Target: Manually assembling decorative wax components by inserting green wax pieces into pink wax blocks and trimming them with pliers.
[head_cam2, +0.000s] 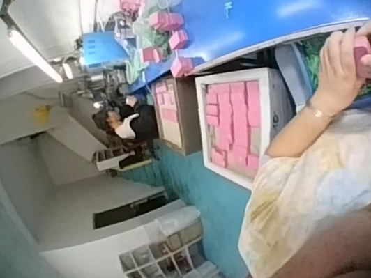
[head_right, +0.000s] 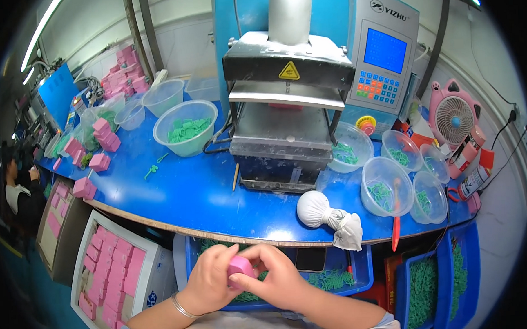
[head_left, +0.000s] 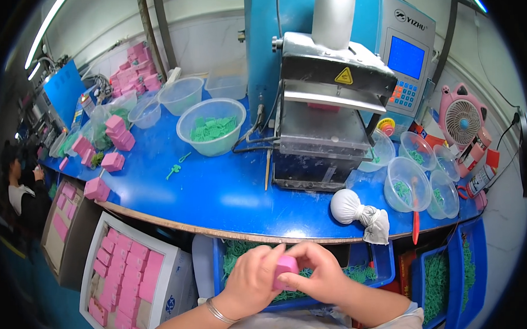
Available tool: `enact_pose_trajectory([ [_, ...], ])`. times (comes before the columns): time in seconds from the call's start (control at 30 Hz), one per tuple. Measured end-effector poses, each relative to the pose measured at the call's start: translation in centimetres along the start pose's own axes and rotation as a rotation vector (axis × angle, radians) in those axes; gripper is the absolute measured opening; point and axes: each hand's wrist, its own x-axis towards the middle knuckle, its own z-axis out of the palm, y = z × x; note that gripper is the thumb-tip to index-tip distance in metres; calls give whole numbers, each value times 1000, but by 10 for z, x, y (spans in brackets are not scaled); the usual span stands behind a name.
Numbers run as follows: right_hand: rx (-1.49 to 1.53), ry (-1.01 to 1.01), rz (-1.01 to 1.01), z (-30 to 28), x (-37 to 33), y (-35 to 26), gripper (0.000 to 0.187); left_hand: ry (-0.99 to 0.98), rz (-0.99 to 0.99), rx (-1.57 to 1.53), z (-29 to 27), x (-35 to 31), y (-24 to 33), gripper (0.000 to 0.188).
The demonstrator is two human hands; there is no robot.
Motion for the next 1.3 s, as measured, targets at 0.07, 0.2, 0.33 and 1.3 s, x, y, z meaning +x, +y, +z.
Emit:
enact_pose_trajectory([
  [0.07,618,39,269,-11,21,-6,33,-30,-220,-240,-6,0,-6,77],
  [0.2,810,148,310,-75,83,-20,48,32,-374,-406,-17,-9,-12,79],
  [0.33,713,143,355,-104,100,-26,52,27,-359,-475,-19,-2,-19,85],
  [1.3,1090,-575,433,-79,2,-17,76,187,-90,-92,-62,60,-3,90],
])
